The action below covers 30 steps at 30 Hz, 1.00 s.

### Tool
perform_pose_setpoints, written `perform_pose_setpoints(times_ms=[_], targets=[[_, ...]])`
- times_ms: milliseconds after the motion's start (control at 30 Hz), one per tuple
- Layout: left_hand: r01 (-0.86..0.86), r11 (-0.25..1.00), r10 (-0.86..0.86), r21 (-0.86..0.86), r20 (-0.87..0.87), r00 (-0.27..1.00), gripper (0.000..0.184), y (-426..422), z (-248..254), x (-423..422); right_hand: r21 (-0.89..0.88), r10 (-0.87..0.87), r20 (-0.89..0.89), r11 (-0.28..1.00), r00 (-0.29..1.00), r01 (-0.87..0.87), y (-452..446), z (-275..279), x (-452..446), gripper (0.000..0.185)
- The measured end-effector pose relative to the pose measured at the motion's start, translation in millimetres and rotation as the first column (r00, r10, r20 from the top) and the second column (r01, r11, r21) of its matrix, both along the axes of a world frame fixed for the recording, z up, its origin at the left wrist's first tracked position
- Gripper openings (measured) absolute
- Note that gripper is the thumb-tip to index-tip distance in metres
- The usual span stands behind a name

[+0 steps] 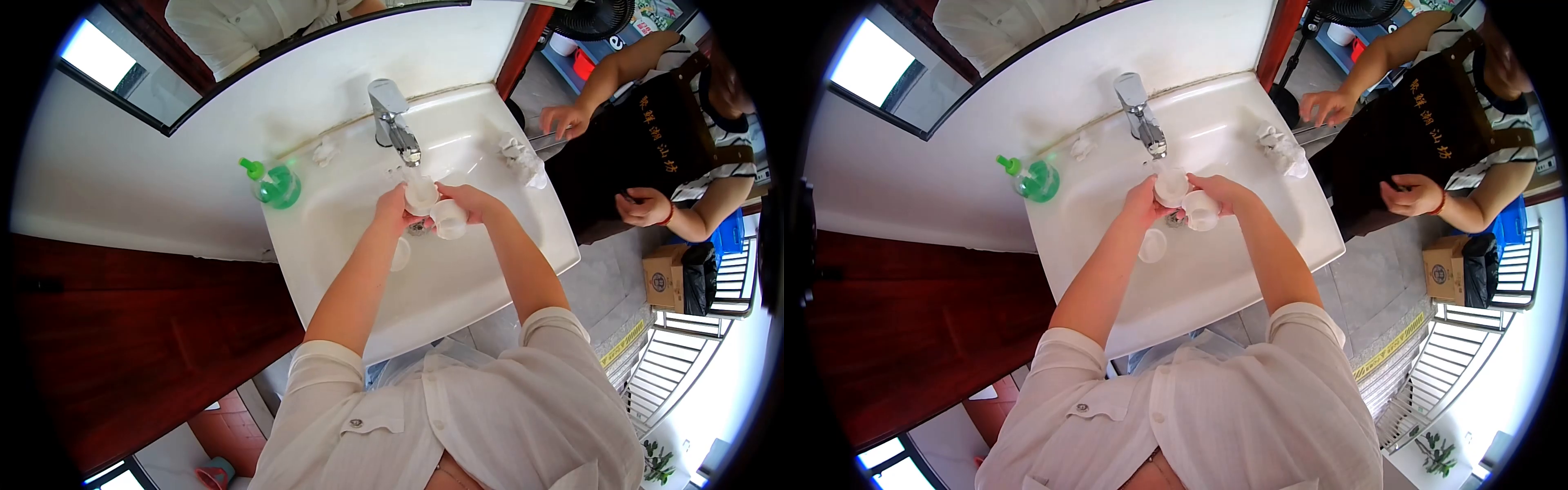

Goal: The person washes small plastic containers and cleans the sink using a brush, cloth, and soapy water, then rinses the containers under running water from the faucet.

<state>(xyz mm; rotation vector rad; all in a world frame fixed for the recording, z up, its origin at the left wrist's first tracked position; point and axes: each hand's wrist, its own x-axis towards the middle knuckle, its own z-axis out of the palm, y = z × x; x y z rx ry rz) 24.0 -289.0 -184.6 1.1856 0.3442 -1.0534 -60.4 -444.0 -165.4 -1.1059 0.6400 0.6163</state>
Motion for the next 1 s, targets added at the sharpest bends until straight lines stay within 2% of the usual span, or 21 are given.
perform_pose_setpoints(times_ms=[33,67,133,200,333,367,433,533,600,667,700,733,833,900,933,967,1000], targets=[[-0.001,1.0,0.001,0.0,-0.001,1.0,0.038,-5,-1,1,0.072,-0.077,-0.007,0.994,0.997,0.078,-2,-8,-2,0.051],[-0.003,0.998,0.002,0.058,0.008,1.0,0.038,-11,-2,2,0.072,-0.077,-0.008,0.994,0.997,0.077,-4,-15,-4,0.051],[-0.004,0.994,0.002,0.113,0.017,1.0,0.038,-17,-2,4,0.133,-0.199,-0.055,0.97,0.978,0.205,-6,-17,-8,0.053],[-0.08,0.982,0.07,0.172,0.065,0.995,0.039,-20,-4,5,0.118,-0.241,-0.083,0.961,0.967,0.25,-8,-16,-12,0.058],[-0.107,0.976,0.081,0.191,0.14,0.987,0.036,-22,-5,9,0.157,-0.331,-0.171,0.921,0.928,0.357,-10,-11,-18,0.072],[-0.106,0.964,0.059,0.243,0.194,0.979,0.033,-27,-3,8,0.159,-0.331,-0.17,0.92,0.928,0.358,-10,-12,-20,0.072],[-0.11,0.95,0.036,0.293,0.246,0.969,0.031,-35,2,1,0.176,-0.463,-0.172,0.854,0.869,0.49,-7,-15,-22,0.073],[-0.148,0.964,0.087,0.222,0.259,0.962,0.034,-41,13,-5,0.101,-0.546,-0.126,0.823,0.828,0.558,-2,-14,-25,0.073],[-0.249,0.945,0.202,0.213,0.218,0.955,0.036,-35,20,-1,0.107,-0.526,-0.124,0.836,0.842,0.538,2,-13,-21,0.073],[-0.248,0.957,0.221,0.149,0.174,0.96,0.037,-16,27,3,0.119,-0.503,-0.122,0.849,0.856,0.516,4,-14,-18,0.074],[-0.245,0.966,0.233,0.084,0.131,0.963,0.038,-6,30,5,0.192,-0.497,-0.109,0.839,0.861,0.508,4,-16,-16,0.072],[-0.248,0.965,0.235,0.088,0.133,0.963,0.038,4,31,6,0.264,-0.49,-0.098,0.826,0.866,0.498,6,-14,-14,0.07],[-0.29,0.957,0.288,-0.005,0.123,0.95,0.034,33,28,10,0.343,-0.53,-0.137,0.767,0.837,0.542,18,5,-7,0.06],[-0.316,0.946,0.325,-0.077,0.234,0.916,0.029,52,19,17,0.366,-0.527,-0.145,0.758,0.838,0.54,28,4,4,0.055],[-0.32,0.944,0.329,-0.076,0.234,0.915,0.029,59,24,16,0.388,-0.526,-0.153,0.747,0.837,0.54,32,3,8,0.05],[-0.402,0.913,0.408,-0.073,0.227,0.884,0.025,65,29,17,0.5,-0.539,-0.084,0.705,0.838,0.503,35,-13,14,0.04],[-0.483,0.873,0.486,-0.071,0.221,0.846,0.021,71,32,19,0.502,-0.533,-0.081,0.709,0.843,0.496,39,-18,21,0.04]])
